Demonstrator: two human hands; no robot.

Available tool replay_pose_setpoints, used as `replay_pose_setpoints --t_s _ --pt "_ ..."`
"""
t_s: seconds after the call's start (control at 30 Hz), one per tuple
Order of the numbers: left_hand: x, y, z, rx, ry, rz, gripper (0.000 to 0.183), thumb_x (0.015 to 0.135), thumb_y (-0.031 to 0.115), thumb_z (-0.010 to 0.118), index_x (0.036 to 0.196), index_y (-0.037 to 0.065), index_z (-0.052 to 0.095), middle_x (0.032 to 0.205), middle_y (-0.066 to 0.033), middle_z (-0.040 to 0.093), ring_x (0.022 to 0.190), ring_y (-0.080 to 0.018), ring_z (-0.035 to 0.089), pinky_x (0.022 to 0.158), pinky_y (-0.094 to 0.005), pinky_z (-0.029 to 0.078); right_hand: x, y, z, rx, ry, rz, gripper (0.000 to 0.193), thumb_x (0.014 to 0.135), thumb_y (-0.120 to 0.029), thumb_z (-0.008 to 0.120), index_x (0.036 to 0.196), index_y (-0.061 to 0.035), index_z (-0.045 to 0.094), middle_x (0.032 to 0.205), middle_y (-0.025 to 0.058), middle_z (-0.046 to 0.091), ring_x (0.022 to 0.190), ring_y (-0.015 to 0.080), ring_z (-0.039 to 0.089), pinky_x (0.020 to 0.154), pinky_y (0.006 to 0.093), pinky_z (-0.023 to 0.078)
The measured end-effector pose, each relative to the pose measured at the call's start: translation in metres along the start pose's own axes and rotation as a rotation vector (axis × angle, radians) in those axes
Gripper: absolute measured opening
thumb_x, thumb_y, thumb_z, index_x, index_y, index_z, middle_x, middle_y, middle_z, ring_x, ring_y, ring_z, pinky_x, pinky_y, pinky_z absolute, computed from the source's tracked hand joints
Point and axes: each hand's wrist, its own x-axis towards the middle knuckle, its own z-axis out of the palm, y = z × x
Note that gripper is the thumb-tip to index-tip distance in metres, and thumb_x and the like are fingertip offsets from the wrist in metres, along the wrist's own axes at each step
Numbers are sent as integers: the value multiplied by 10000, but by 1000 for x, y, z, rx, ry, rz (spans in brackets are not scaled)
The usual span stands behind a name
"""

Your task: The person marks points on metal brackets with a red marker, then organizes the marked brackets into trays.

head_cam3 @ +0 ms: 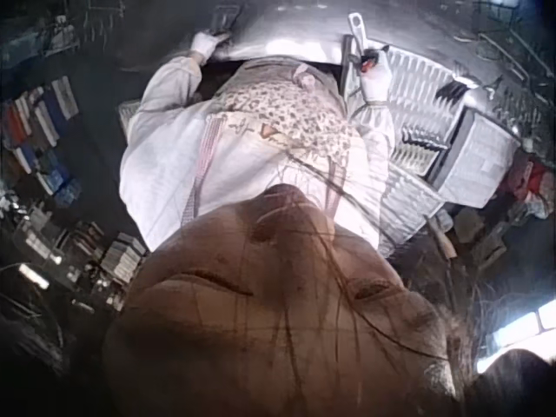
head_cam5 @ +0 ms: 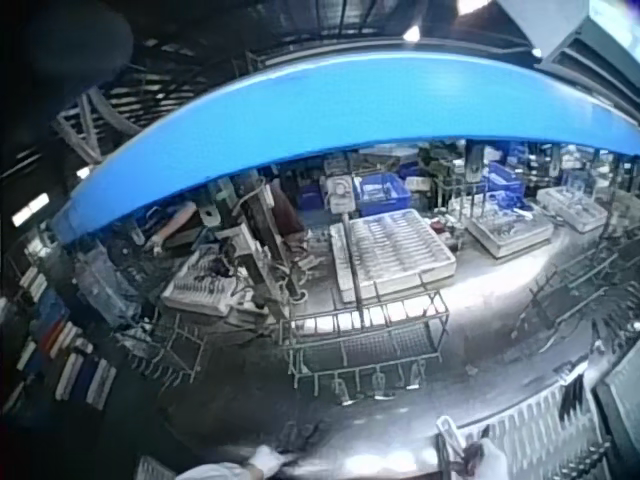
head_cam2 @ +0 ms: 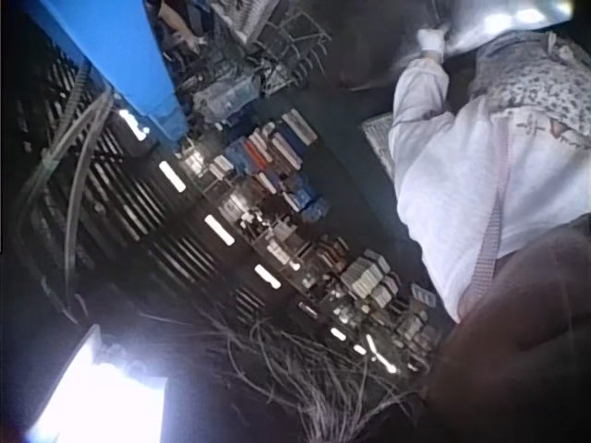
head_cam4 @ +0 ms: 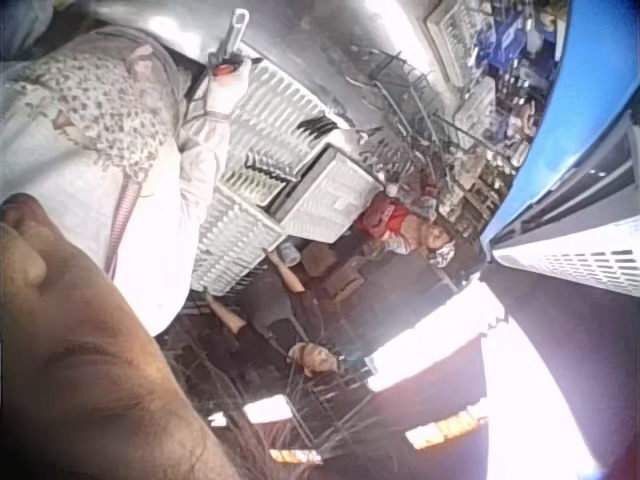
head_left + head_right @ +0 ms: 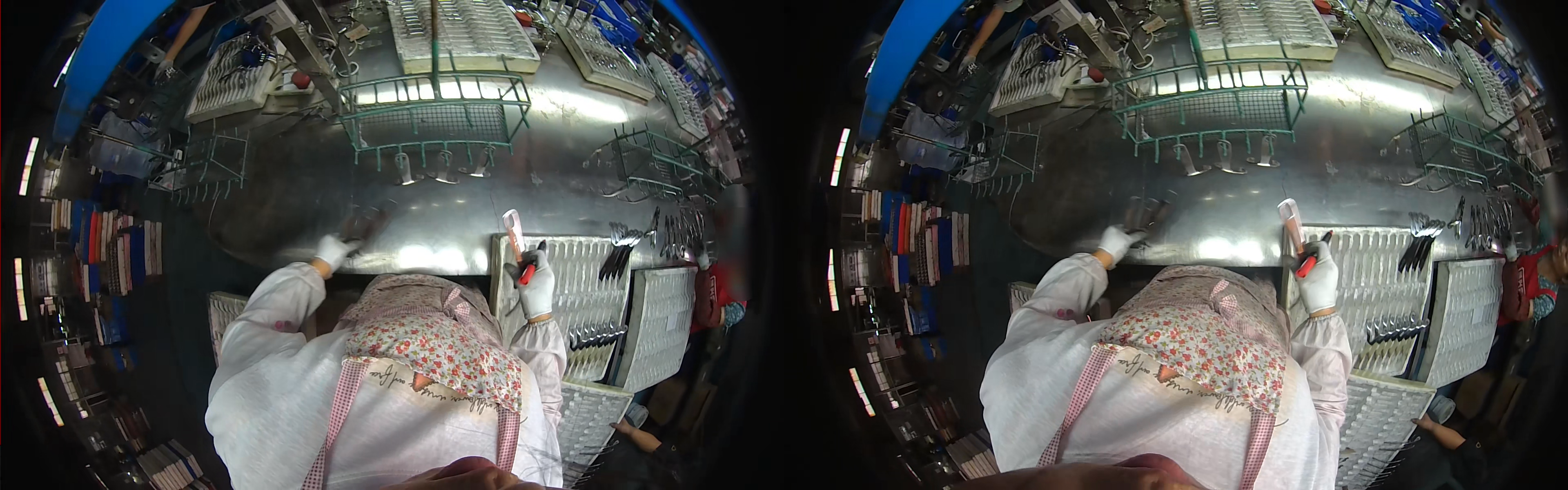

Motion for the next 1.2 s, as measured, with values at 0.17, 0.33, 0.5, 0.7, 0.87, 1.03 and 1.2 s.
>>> replay_pose_setpoints --t_s 0.17,0.33,0.5,0.7,0.87,1.03,1.2 --pt "73 27 -90 -231 164 -150 294 776 243 728 901 -7 636 688 -68 632 536 -150 571 490 -321 443 27 -74 54 -239 -278 -289 187 750 -32 658 904 -39 552 726 149 625 669 246 646 606 331 502" --pt "168 104 -131 -211 113 -4 349 832 361 639 909 21 649 711 -49 635 555 -148 573 520 -290 438 76 -146 146 -415 -445 -540 185 788 -73 546 959 -94 478 794 175 602 722 348 630 594 455 495" --pt "242 159 -131 41 -73 192 500 868 518 511 923 37 636 758 -43 616 616 -150 537 550 -324 422 128 -163 209 -505 -351 -511 201 783 -67 531 979 -94 494 818 173 602 741 352 629 623 456 494" --pt "304 174 -111 210 -419 245 534 858 481 554 980 -33 637 814 -94 642 692 -182 557 663 -322 437 135 -139 202 -613 -389 -482 223 757 -95 553 976 -105 517 810 150 605 729 336 630 621 441 494" --pt "316 168 -76 247 -813 291 582 847 572 541 963 13 651 747 -48 620 663 -152 564 575 -324 442 127 -124 174 -561 -444 -432 210 722 -101 576 929 -103 544 758 138 601 694 336 623 597 433 488" --pt "318 164 -25 444 -864 399 549 859 548 530 881 19 677 681 -72 609 606 -165 547 542 -303 428 114 -117 155 -557 -417 -375 214 776 -171 582 952 -52 608 682 165 586 649 338 610 600 433 478" --pt "317 208 14 171 -678 308 507 833 529 578 807 36 696 616 -48 565 535 -131 490 505 -304 398 109 -117 140 -624 -490 -311 216 785 -183 580 939 -38 624 710 183 603 667 348 615 601 448 474"
